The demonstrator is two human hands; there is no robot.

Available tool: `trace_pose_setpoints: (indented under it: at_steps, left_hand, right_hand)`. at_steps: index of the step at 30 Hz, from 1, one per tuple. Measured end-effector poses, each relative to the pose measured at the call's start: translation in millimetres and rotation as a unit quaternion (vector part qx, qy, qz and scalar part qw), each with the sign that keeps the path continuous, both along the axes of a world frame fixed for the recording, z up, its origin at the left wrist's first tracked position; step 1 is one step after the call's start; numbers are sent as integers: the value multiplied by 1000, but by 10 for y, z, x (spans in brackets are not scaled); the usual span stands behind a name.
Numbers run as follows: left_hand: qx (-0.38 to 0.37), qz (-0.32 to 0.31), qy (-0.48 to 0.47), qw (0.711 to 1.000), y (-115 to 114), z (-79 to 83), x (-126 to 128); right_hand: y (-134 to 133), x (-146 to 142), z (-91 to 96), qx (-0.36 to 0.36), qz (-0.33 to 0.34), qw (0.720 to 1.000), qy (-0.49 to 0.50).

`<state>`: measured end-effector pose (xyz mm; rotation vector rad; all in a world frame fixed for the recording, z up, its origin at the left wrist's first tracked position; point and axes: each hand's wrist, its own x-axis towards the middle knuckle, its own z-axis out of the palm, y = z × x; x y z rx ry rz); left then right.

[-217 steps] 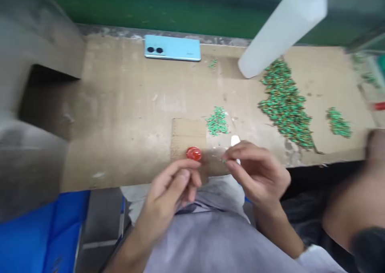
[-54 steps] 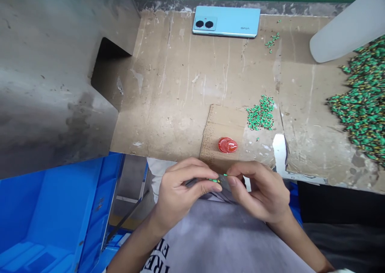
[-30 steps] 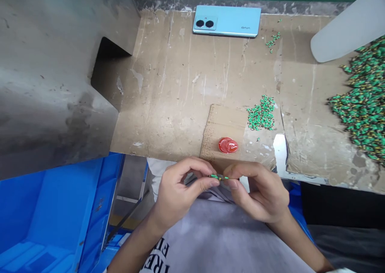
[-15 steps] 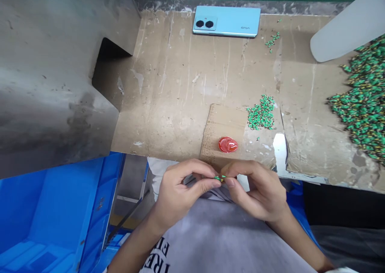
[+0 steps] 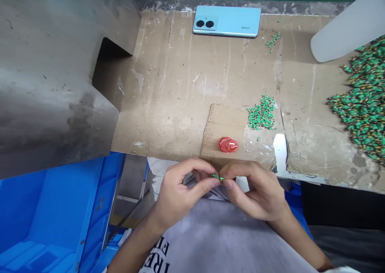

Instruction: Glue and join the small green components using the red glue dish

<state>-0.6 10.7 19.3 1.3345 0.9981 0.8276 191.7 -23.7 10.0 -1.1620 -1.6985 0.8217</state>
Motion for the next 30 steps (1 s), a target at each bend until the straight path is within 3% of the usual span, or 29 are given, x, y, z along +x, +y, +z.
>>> trace_pose_setpoints:
  at_steps: [15, 20, 24, 27, 30]
  left_hand:
    - [10, 0, -3, 1000, -8, -22, -33]
    - [-7, 20, -64, 998, -19, -18, -26]
    - [-18, 24, -105, 994, 9, 11, -22]
    - [6, 0, -89, 996, 40, 37, -46]
    - [28, -20, -39, 999, 36, 50, -68]
  right_hand:
    - [17, -12, -30, -9, 25, 999, 26]
    - [19, -14, -35, -9, 50, 997, 53]
    - [-31, -29, 6, -32, 18, 998, 47]
    - [-62, -34, 39, -48, -13, 998, 35]
    - [-69, -30, 63, -72, -3, 995, 70]
